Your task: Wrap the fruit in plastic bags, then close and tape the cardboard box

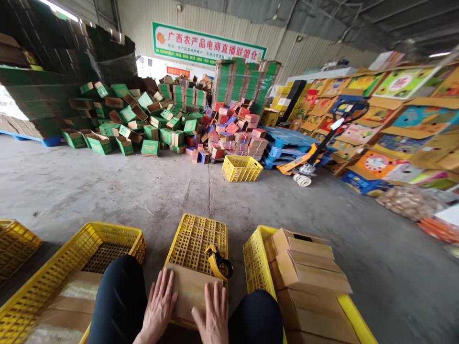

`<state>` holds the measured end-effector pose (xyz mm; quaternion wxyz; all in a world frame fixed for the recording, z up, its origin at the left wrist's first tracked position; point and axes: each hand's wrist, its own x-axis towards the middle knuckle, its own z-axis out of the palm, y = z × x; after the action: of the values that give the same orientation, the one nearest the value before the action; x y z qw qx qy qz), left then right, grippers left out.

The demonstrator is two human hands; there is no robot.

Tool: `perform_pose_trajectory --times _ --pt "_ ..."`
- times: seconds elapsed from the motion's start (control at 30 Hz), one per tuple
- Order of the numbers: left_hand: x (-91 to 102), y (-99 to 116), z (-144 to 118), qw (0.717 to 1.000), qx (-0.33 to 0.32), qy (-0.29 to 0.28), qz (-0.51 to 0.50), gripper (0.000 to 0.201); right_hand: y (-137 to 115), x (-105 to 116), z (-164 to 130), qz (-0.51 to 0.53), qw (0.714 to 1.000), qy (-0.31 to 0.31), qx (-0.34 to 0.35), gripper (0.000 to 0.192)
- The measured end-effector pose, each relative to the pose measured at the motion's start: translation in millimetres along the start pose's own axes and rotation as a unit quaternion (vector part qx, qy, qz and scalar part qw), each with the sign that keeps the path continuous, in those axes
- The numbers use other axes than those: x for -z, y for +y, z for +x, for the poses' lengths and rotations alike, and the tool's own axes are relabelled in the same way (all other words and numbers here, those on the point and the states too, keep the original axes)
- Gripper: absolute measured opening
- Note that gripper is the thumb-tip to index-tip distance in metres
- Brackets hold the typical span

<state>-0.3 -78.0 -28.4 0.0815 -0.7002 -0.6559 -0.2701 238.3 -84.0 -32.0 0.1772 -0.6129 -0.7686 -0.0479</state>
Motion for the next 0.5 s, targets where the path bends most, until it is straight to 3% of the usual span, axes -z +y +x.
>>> perform_pose_trajectory --times 0.1,0.23,0.37,0.5 --pt "-9.1 13.9 -15.2 0.998 -0.067 0.0 0.021 0.077 4.1 -13.4 -8.9 -0.007 0.998 0.025 0.054 0.118" --pt "-19.3 23.6 -28.2 0.982 -0.18 0.047 0.023 0.086 8.5 -31.7 -13.6 -0.033 0.994 0.087 0.065 0.111" --pt "-25.8 24.0 -28.1 0.979 -0.189 0.076 0.022 0.087 14.8 -44.7 -16.0 -0.043 0.986 0.12 0.106 0.095" --pt "-30.5 24.6 -31.2 0.982 -0.172 0.072 0.017 0.086 8.2 -43.6 -18.9 -0.026 0.987 0.12 0.107 0.096"
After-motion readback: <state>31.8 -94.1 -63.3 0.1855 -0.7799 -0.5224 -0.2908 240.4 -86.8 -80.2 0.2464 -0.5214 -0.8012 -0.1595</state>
